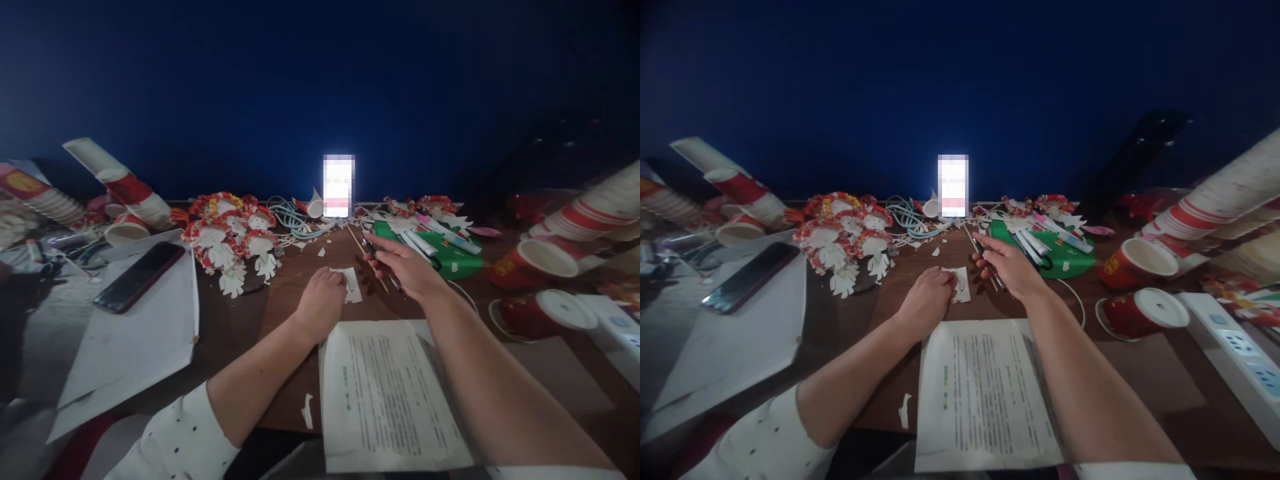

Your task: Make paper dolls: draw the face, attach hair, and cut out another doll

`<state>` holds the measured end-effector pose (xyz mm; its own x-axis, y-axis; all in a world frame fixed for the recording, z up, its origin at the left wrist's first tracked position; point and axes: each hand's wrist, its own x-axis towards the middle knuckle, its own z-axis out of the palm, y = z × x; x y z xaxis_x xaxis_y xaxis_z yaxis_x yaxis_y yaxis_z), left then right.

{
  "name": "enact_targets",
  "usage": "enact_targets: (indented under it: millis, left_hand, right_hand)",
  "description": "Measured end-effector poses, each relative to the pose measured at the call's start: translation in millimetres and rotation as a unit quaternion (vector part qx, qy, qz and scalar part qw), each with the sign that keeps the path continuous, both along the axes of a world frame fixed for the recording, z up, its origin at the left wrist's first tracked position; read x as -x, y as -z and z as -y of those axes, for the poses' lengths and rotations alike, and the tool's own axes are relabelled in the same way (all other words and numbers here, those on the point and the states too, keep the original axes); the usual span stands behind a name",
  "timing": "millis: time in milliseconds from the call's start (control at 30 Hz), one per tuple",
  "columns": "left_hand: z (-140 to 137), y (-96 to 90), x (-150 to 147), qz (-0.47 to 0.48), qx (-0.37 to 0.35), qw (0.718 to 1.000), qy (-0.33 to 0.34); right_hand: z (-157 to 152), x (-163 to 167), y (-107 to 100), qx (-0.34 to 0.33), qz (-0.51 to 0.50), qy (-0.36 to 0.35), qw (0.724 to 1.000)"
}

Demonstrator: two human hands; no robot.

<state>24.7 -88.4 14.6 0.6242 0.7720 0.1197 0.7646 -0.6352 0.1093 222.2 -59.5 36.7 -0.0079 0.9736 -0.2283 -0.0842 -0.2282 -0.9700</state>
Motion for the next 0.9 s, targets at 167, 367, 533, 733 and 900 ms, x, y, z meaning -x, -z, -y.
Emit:
enact_targets:
  millis: [167, 367, 533, 733, 900]
  left_hand:
    - [2.8, -2.4, -0.5, -0.012, 0.015, 1.000, -0.003]
    - [5.2, -6.8, -2.6, -0.023, 0.038, 0.999, -0.015]
    - [5.5, -5.9, -2.0, -0.027, 0.023, 0.999, -0.021]
    - [5.8, -1.2, -0.3, -0.042, 0.018, 0.998, -0.031]
    - [6.9, 0.2, -0.8, -0.051, 0.016, 0.998, -0.037]
  right_hand:
    - [-4.4, -8.9, 3.1, 0.015, -0.158, 0.003, 0.987]
    - [0.7, -0.5, 16.4, -0.032, -0.204, -0.021, 0.978]
    - [2.4, 9.0, 23.5, -0.059, -0.113, -0.031, 0.991]
    - [6.2, 10.6, 26.1, -0.191, 0.170, -0.020, 0.967]
    - [8.1, 12.3, 30.9, -0.253, 0.283, -0.009, 0.925]
